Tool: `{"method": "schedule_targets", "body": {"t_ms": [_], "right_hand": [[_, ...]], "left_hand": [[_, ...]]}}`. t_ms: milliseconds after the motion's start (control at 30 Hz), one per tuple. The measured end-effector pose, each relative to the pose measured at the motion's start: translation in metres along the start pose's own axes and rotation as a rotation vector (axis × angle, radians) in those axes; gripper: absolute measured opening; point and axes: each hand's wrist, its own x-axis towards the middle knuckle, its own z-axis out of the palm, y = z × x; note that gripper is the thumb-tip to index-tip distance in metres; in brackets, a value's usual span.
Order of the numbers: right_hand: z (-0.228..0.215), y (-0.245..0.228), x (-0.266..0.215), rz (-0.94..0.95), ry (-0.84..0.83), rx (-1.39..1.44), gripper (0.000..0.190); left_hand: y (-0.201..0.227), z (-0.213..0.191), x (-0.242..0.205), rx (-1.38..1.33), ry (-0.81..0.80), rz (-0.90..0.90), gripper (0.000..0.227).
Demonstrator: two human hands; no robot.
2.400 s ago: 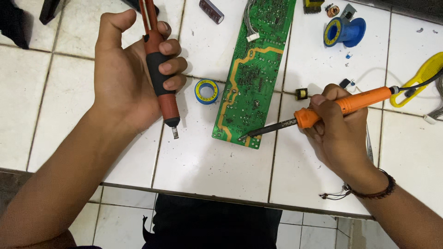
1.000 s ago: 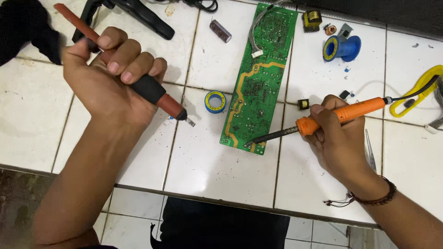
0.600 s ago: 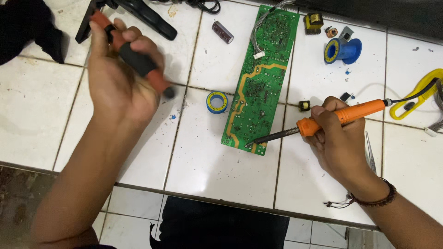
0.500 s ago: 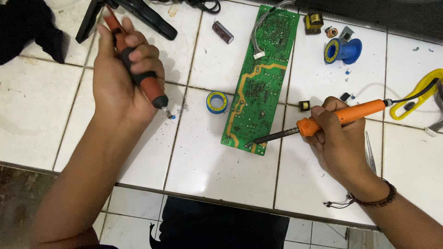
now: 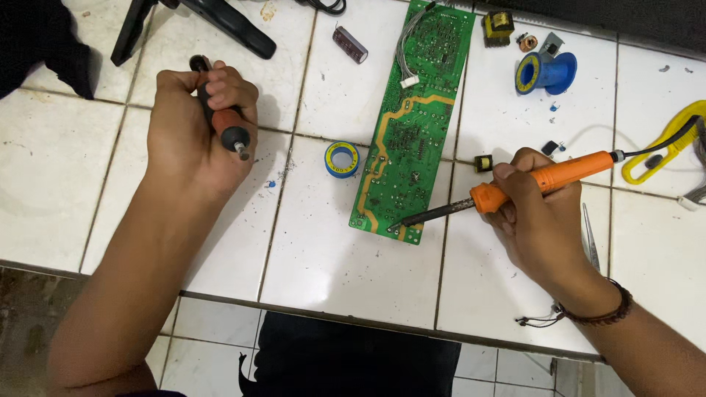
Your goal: The person solders a green circuit board using a soldering iron and solder wire. They then use a desoldering pump to remove solder from specific points on the board. The person flips the board over to inspect the other side and continues to work on it.
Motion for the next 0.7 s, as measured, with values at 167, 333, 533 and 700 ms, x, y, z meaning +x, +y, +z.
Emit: {"method": "schedule_targets", "body": {"t_ms": [167,333,533,700], "right_hand": [[-0.001,0.004,0.002,-0.023,0.004,0.008,0.042],[0.0,-0.001,-0.001,-0.005,0.008,-0.016,0.044],[-0.002,0.004,0.002,-0.02,0.002,-0.006,0.042],[-0.001,0.002,0.002,-0.019,-0.011,0.019,0.044]], "left_hand": [[0.003,-0.005,0.007,-0.013,-0.012,-0.06,0.013],[0.0,-0.002,0.0,0.035,0.007,-0.034,0.012],[-0.011,0.0,-0.013,0.372,-0.264,0.16,0.021],[-0.022,0.008,-0.027,0.559,-0.369,0.466,0.036]]}}
